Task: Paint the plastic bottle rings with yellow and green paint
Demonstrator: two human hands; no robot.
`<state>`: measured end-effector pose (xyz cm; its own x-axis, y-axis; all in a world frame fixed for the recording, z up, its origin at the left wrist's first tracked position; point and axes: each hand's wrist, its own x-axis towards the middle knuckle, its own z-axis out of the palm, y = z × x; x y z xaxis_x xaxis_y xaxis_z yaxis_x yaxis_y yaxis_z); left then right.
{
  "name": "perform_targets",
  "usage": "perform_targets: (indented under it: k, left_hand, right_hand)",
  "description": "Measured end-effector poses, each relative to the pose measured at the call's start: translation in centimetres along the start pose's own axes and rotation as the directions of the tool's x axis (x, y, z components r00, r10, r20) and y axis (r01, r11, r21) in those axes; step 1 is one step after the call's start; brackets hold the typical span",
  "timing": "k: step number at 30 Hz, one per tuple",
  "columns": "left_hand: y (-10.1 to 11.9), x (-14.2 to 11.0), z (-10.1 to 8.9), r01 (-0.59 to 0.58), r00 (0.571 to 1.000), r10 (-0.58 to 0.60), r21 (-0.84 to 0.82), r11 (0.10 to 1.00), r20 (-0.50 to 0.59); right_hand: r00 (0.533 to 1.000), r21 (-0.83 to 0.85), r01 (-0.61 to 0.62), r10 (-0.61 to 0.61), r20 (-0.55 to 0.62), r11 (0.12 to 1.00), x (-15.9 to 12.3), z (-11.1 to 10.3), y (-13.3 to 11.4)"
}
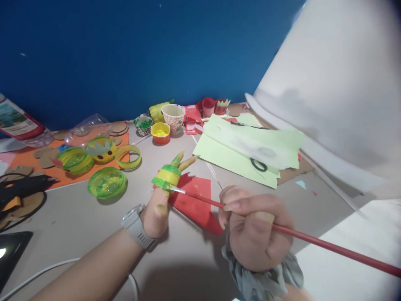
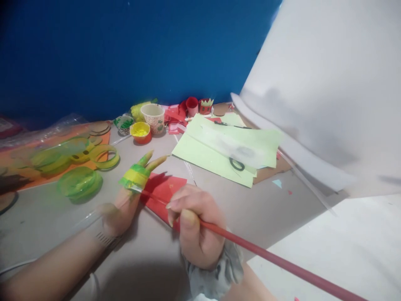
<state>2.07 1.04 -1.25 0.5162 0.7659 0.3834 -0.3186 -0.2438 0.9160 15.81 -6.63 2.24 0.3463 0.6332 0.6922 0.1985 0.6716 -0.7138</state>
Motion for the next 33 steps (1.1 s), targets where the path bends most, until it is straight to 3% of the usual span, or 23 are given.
perform_targets:
  k: [6, 9, 12, 14, 17, 22, 28, 33]
  left_hand:
    - [-0.5, 0.0, -0.3, -0.053, 0.999, 0.053, 0.109, 0.993, 0.003]
    - [-0.2, -0.1, -0.7, -0.083, 0.996, 0.07, 0.265, 0.961, 0.059]
    - [0.0, -0.1, -1.1, -0.144, 0.985, 0.081, 0.471, 0.87, 0.152]
    - [0.0, 0.0, -1.2, -0.151, 0.982, 0.067, 0.523, 0.839, 0.176]
    - [0.1, 0.1, -1.2, -0.122, 0.985, 0.043, 0.506, 0.854, 0.165]
    - [0.0, 0.1, -1.2, -0.049, 0.995, 0.002, 0.462, 0.886, 0.102]
    - [-0.4, -0.3, -0.7, -0.052, 0.996, 0.028, 0.272, 0.961, 0.089]
    - [-0.6, -0.4, -0.2, -0.027, 1.0, 0.027, 0.166, 0.986, 0.001]
  right_hand:
    - [0.984, 0.123, 0.092, -0.071, -0.166, 0.988, 0.8, 0.7, -0.6]
    - [0.98, 0.147, 0.104, -0.076, -0.183, 0.984, 1.1, 0.9, -0.8]
    - [0.981, 0.155, 0.096, -0.068, -0.181, 0.983, 1.0, 0.8, -0.8]
    - [0.985, 0.152, 0.082, -0.057, -0.161, 0.985, 0.9, 0.6, -0.9]
    - [0.987, 0.148, 0.051, -0.027, -0.161, 0.988, 0.9, 0.7, -1.0]
    - [0.962, 0.133, 0.041, -0.003, -0.272, 0.99, 1.2, 0.9, -1.1]
    - [0.985, 0.097, 0.039, -0.021, -0.174, 0.995, 0.9, 0.5, -0.8]
    - [0.977, 0.098, 0.044, -0.022, -0.211, 0.994, 1.0, 0.6, -0.8]
